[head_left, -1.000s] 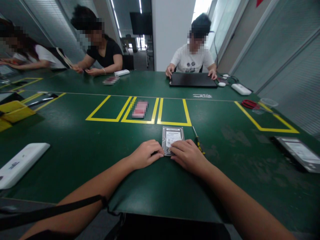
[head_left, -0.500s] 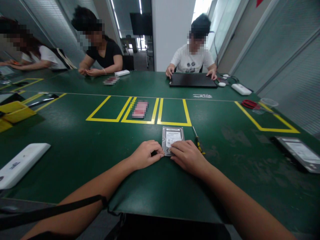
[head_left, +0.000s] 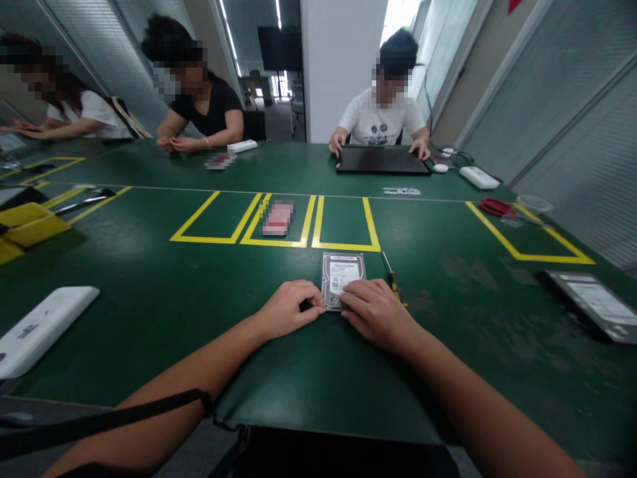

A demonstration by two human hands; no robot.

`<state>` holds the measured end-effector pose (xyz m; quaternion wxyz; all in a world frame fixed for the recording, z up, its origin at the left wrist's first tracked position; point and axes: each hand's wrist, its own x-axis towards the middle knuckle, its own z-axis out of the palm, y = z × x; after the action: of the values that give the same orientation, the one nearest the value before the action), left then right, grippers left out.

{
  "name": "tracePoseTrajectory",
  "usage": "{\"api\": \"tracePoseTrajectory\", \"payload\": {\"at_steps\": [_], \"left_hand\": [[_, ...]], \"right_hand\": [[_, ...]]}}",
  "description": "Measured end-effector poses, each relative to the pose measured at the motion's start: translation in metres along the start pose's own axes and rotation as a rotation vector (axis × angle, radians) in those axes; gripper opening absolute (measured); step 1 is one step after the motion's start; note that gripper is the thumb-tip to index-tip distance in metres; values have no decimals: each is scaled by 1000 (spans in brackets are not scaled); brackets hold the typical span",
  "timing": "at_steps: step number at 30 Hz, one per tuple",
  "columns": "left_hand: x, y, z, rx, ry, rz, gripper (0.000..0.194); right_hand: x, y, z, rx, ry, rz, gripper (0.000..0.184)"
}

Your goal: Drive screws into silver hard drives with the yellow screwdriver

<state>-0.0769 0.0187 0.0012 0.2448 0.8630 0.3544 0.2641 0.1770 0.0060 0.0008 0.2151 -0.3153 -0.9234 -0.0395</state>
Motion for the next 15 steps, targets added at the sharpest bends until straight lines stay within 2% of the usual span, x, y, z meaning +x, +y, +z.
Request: {"api": "tracePoseTrajectory", "payload": {"at_steps": [5,10,12,15], "left_hand": [[1,-1,-4,18,-46,44,9],[2,-1,-7,35,-39,102,12],[1,-2,-7,44,-35,135,14],[-1,-5,-6,87,-37,183,17]], "right_hand": [[-1,3,-6,-15,23,27,20],[-1,6,-11,-99,6,95,19],[0,8,-15,-182,-7,170,19],[1,10,-23,-347,-41,372,15]]}}
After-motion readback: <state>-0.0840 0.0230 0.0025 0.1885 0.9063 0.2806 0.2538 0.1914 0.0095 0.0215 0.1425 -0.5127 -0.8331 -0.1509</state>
